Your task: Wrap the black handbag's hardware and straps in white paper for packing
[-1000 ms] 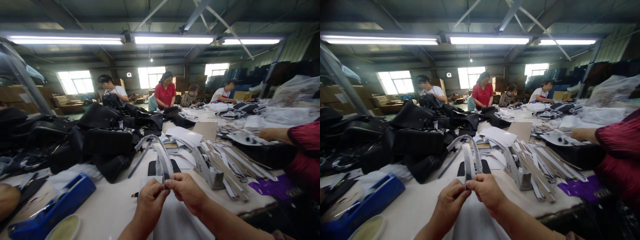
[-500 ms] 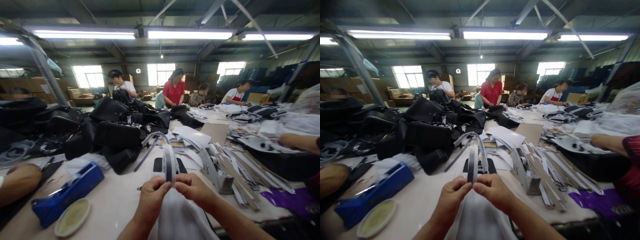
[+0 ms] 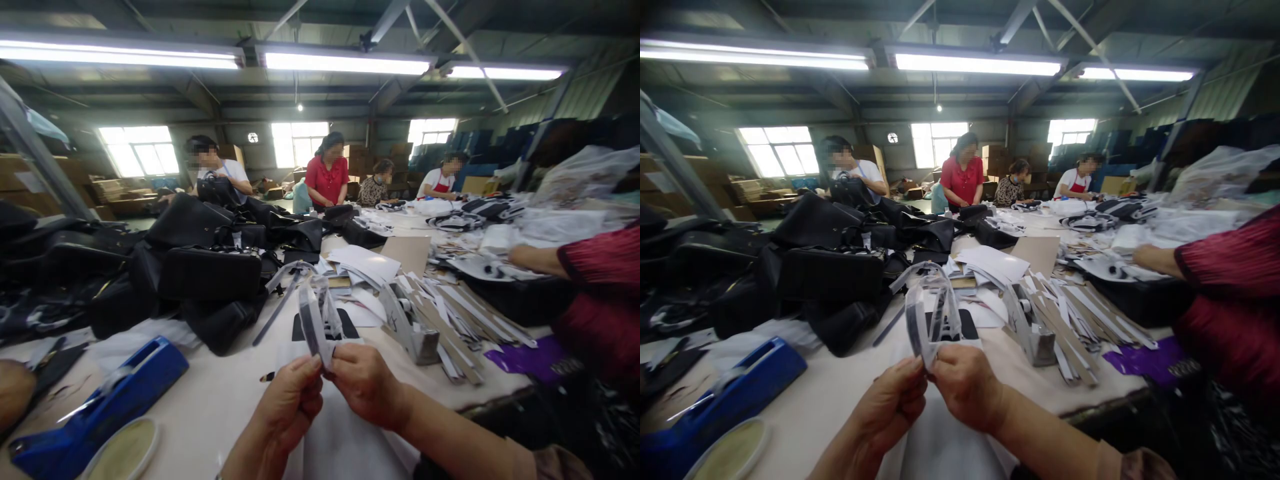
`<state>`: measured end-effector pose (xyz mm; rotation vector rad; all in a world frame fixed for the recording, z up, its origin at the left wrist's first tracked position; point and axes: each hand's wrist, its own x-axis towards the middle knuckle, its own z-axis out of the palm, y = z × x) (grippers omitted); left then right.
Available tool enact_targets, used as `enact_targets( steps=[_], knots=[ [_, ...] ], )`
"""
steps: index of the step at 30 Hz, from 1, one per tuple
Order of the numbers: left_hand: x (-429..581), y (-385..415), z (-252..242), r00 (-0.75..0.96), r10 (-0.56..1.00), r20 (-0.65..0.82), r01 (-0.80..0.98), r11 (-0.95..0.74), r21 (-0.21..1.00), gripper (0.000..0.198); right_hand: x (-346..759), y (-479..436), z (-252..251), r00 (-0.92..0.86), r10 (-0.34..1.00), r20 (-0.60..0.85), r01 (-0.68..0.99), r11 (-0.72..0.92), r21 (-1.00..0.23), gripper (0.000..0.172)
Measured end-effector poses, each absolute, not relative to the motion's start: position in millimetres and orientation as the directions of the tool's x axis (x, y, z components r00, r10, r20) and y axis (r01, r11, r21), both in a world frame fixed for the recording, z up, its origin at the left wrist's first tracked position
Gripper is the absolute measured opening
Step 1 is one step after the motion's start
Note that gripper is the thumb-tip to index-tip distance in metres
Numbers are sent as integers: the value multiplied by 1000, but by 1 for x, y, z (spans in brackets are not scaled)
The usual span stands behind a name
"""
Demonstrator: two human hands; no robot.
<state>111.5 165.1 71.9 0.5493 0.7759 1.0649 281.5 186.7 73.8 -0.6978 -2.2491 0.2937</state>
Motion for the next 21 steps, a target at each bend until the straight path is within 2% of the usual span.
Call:
enact_targets(
  steps=[1, 2, 3, 4, 5, 6, 7, 8, 10, 12, 14, 16, 18, 19, 21],
  knots=[
    [113, 166, 70, 259, 916, -306, -589, 401, 701, 48, 282, 188, 71, -599, 506, 621, 416, 859, -299, 31],
    [114, 167, 69, 247, 919, -308, -604, 395, 692, 47, 283, 189, 69, -611, 474, 634, 421, 873, -247, 31],
    [114, 167, 67, 233, 925, -301, -599, 380, 705, 45, 283, 190, 67, -601, 483, 637, 412, 870, -271, 28],
    [114, 167, 65, 208, 935, -287, -572, 355, 739, 41, 284, 190, 68, -572, 539, 618, 388, 842, -374, 24],
    [113, 166, 64, 169, 950, -261, -518, 311, 797, 37, 285, 190, 69, -535, 632, 561, 340, 769, -541, 23],
    [113, 164, 63, 117, 970, -212, -428, 242, 871, 33, 285, 191, 72, -507, 736, 448, 260, 626, -735, 25],
    [112, 162, 62, 62, 989, -131, -302, 144, 942, 30, 286, 191, 76, -498, 817, 290, 154, 412, -898, 30],
    [111, 160, 62, 19, 1000, -22, -149, 25, 989, 26, 285, 191, 79, -505, 854, 124, 45, 170, -984, 36],
    [111, 154, 61, -3, 977, 212, 142, -209, 968, 19, 283, 190, 86, -515, 851, -100, -110, -182, -977, 43],
    [112, 148, 60, 16, 929, 370, 301, -357, 884, 17, 279, 189, 91, -464, 868, -180, -180, -291, -940, 41],
    [111, 145, 59, 39, 911, 411, 336, -400, 853, 19, 276, 187, 93, -415, 891, -183, -194, -283, -939, 33],
    [110, 145, 61, 82, 942, 325, 261, -335, 905, 18, 274, 184, 92, -401, 911, -97, -150, -170, -974, 24],
    [108, 147, 62, 151, 981, 118, 63, -129, 990, 26, 275, 181, 88, -391, 915, 102, 3, 112, -994, 16],
    [108, 149, 63, 182, 983, 11, -61, 0, 998, 32, 276, 180, 85, -398, 888, 229, 109, 293, -950, 16],
    [110, 152, 62, 209, 968, -135, -287, 193, 938, 39, 276, 178, 76, -453, 769, 451, 311, 611, -728, 19]
  ],
)
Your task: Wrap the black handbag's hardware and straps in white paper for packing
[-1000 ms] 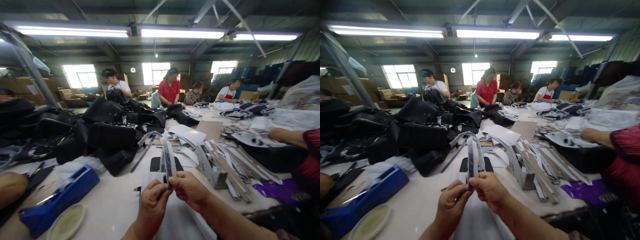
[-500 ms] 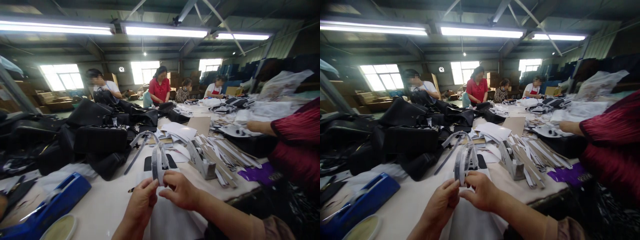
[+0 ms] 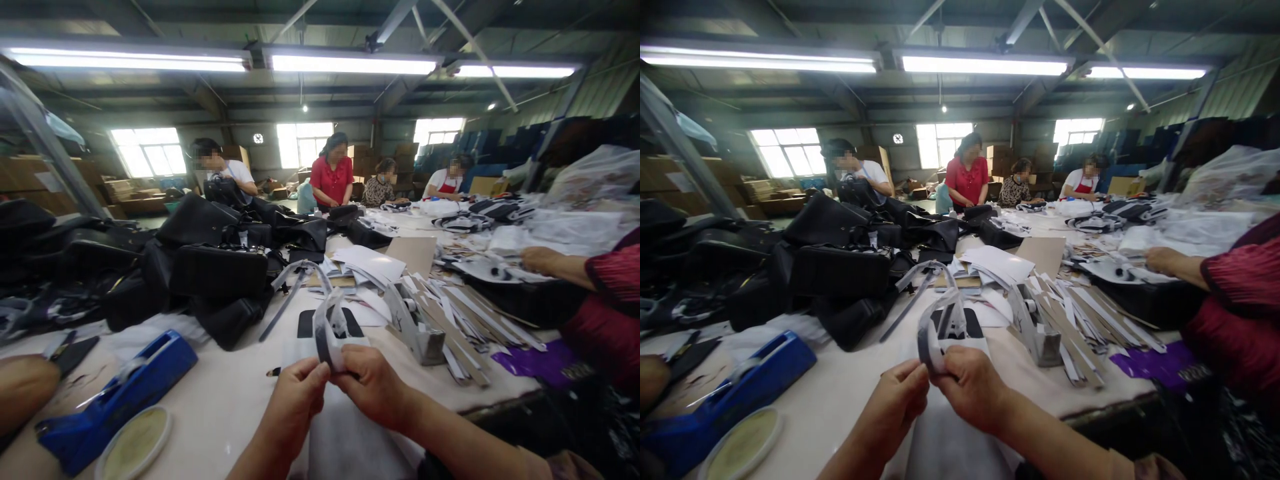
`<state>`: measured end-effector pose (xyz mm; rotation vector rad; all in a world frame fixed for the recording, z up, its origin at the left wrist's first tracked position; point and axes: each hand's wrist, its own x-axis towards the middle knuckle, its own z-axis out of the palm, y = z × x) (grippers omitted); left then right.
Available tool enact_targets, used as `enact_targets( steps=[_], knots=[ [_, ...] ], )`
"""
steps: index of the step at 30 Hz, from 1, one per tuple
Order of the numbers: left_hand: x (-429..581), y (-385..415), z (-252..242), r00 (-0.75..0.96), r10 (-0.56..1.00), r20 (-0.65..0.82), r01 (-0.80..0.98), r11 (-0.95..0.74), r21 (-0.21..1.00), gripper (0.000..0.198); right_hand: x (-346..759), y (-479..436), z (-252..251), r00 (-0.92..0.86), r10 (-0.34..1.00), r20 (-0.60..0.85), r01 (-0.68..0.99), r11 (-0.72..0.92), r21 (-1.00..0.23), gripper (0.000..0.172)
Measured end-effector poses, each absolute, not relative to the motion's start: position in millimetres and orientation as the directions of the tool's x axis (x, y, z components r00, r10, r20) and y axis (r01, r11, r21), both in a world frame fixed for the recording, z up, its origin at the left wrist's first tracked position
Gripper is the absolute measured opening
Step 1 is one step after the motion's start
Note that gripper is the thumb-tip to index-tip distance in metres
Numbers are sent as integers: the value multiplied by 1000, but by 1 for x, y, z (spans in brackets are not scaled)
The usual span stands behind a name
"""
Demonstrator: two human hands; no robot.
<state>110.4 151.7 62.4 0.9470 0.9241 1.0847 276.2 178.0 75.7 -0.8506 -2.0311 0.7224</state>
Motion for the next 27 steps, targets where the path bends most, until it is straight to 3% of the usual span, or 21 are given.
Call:
enact_targets(
  steps=[2, 4, 5, 7, 9, 10, 12, 13, 17, 19, 22, 24, 27],
  knots=[
    [115, 154, 61, 187, 964, -188, -433, 253, 865, 39, 276, 177, 67, -529, 614, 586, 426, 789, -442, 24],
    [118, 154, 59, 141, 971, -194, -485, 239, 841, 38, 275, 176, 62, -567, 522, 638, 450, 844, -291, 27],
    [119, 153, 59, 110, 977, -182, -468, 212, 858, 37, 276, 176, 61, -563, 527, 637, 436, 844, -313, 25],
    [117, 150, 62, 33, 995, -98, -320, 103, 942, 31, 278, 176, 63, -522, 655, 546, 333, 746, -577, 21],
    [113, 146, 66, 0, 997, 73, -76, -73, 994, 24, 282, 178, 69, -525, 804, 280, 96, 383, -919, 32],
    [110, 143, 68, 19, 987, 161, 31, -162, 986, 21, 284, 179, 71, -558, 819, 131, -34, 135, -990, 38],
    [107, 139, 70, 87, 955, 284, 159, -294, 942, 18, 285, 180, 75, -634, 771, -66, -206, -251, -946, 45],
    [106, 138, 69, 118, 941, 316, 193, -334, 923, 17, 285, 180, 77, -647, 753, -118, -252, -356, -900, 45],
    [105, 133, 62, 186, 900, 394, 308, -434, 847, 17, 278, 171, 78, -535, 803, -261, -325, -481, -814, 41],
    [104, 132, 63, 200, 916, 348, 337, -398, 853, 16, 277, 165, 79, -491, 839, -235, -273, -405, -873, 36],
    [103, 133, 69, 220, 965, 140, 249, -195, 949, 17, 278, 159, 82, -457, 890, 6, -44, -16, -999, 27],
    [103, 136, 72, 211, 977, 29, 163, -64, 984, 25, 279, 156, 83, -467, 861, 202, 105, 281, -954, 21],
    [109, 138, 72, 118, 993, -19, 139, 3, 990, 29, 279, 155, 78, -512, 773, 375, 250, 551, -796, 16]
  ],
)
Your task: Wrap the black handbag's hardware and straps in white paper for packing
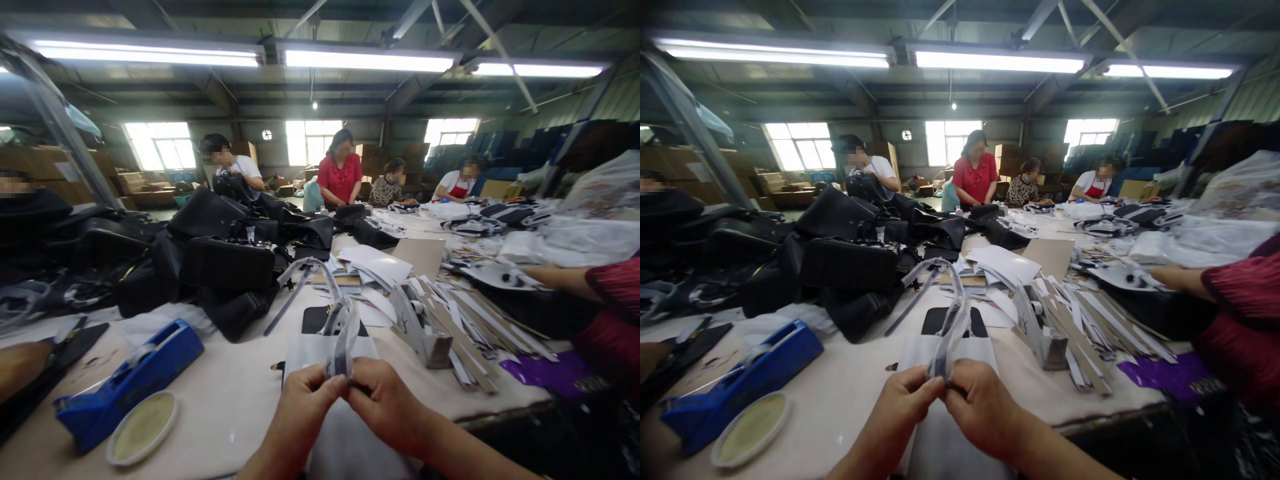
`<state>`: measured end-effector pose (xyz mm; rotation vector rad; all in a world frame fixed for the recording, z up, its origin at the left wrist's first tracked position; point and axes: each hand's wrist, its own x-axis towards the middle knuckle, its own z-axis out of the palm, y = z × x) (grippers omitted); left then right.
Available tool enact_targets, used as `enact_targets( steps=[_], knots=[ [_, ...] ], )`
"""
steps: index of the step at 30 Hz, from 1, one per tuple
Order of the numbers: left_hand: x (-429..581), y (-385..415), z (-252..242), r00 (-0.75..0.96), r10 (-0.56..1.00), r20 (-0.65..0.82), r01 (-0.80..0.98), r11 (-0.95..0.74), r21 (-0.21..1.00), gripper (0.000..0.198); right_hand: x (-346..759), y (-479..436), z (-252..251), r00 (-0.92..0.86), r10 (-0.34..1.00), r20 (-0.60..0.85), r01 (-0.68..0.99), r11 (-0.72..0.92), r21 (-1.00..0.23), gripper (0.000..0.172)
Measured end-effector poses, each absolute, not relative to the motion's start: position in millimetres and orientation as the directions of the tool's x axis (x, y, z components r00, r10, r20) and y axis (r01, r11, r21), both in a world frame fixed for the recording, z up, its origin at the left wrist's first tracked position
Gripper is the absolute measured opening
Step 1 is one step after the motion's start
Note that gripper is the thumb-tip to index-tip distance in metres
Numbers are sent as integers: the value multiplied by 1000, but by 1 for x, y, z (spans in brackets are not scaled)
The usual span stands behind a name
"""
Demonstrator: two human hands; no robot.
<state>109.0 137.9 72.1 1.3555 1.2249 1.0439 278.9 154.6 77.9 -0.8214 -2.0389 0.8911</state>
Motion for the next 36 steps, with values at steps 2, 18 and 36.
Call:
enact_targets(
  steps=[2, 18, 36],
  knots=[
    [115, 137, 70, 25, 1000, 20, 197, -24, 980, 27, 278, 154, 70, -511, 722, 466, 377, 676, -634, 18],
    [125, 119, 55, 190, 916, 354, 398, -402, 825, 20, 298, 157, 72, -491, 837, -240, -45, -299, -953, 49],
    [96, 231, 104, 508, 674, 537, 628, -716, 305, 60, 323, 138, 100, -614, 782, -106, -85, -200, -976, 37]
  ],
)
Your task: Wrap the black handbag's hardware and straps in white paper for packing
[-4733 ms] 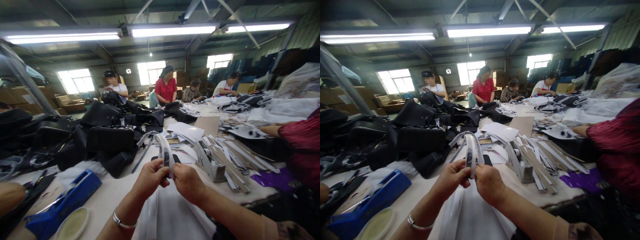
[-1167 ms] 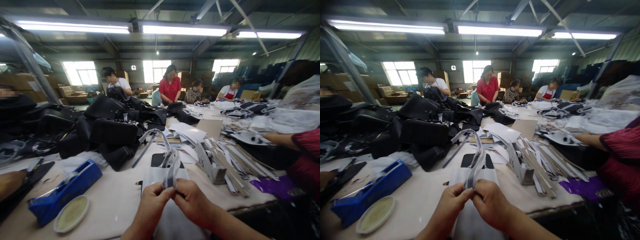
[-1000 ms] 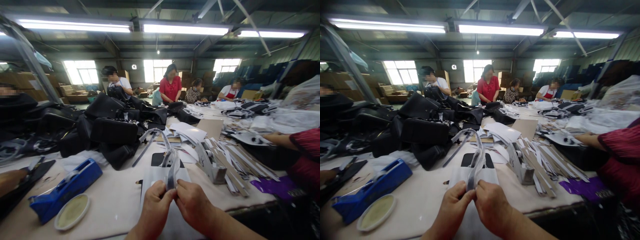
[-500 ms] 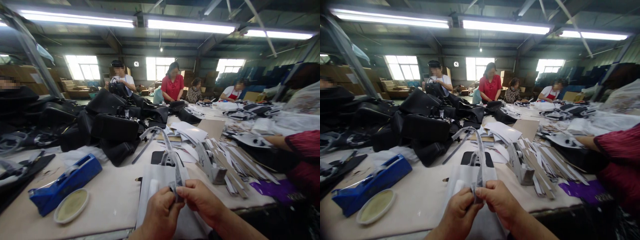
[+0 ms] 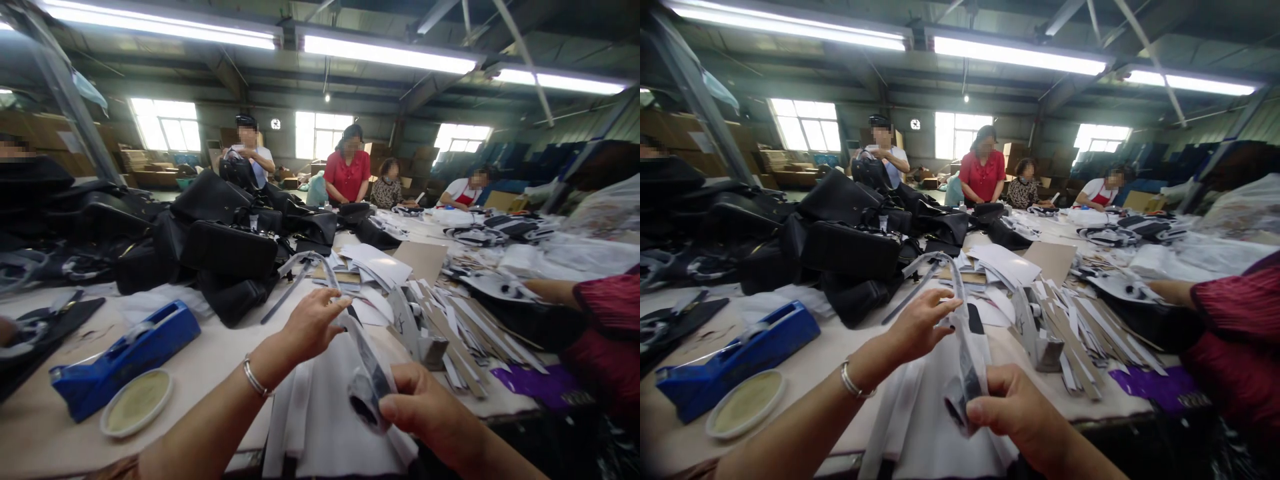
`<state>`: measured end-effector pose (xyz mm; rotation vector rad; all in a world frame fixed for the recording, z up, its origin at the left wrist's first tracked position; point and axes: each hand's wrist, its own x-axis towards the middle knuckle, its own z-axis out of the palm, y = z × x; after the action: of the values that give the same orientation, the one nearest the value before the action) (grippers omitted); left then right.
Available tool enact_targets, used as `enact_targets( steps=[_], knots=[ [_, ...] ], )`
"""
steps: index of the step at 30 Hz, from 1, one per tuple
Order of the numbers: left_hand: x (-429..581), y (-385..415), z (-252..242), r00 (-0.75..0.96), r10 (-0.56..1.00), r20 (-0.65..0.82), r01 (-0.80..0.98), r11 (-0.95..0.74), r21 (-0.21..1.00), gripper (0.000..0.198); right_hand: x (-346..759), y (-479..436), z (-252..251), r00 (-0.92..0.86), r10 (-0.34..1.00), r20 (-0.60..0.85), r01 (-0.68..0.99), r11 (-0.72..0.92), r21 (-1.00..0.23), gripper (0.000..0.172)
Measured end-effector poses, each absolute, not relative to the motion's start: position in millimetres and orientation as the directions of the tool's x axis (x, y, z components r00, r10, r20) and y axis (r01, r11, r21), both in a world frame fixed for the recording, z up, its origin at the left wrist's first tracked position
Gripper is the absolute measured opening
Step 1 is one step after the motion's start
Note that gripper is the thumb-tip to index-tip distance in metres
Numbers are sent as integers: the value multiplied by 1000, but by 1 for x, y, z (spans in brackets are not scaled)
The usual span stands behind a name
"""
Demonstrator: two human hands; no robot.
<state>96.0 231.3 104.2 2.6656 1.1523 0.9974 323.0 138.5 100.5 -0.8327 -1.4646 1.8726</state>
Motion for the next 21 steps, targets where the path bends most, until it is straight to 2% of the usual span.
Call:
enact_targets(
  steps=[5, 8, 11, 13, 16, 21],
  knots=[
    [104, 246, 91, 561, 706, 432, 607, -706, 364, 31, 333, 130, 98, -625, 780, -30, -277, -258, -926, 34],
    [101, 244, 87, 580, 727, 367, 578, -685, 444, 31, 336, 132, 94, -574, 816, -64, -336, -307, -890, 33],
    [96, 248, 81, 610, 757, 233, 576, -626, 526, 38, 336, 135, 91, -538, 839, -85, -352, -315, -881, 32],
    [93, 254, 76, 611, 773, 169, 599, -592, 539, 25, 337, 138, 90, -525, 846, -90, -348, -310, -885, 32],
    [91, 265, 64, 544, 827, 143, 658, -526, 539, 11, 340, 141, 91, -508, 856, -94, -349, -304, -886, 30],
    [96, 273, 48, 344, 926, 158, 756, -373, 538, 23, 340, 146, 93, -475, 877, -76, -377, -281, -883, 28]
  ],
)
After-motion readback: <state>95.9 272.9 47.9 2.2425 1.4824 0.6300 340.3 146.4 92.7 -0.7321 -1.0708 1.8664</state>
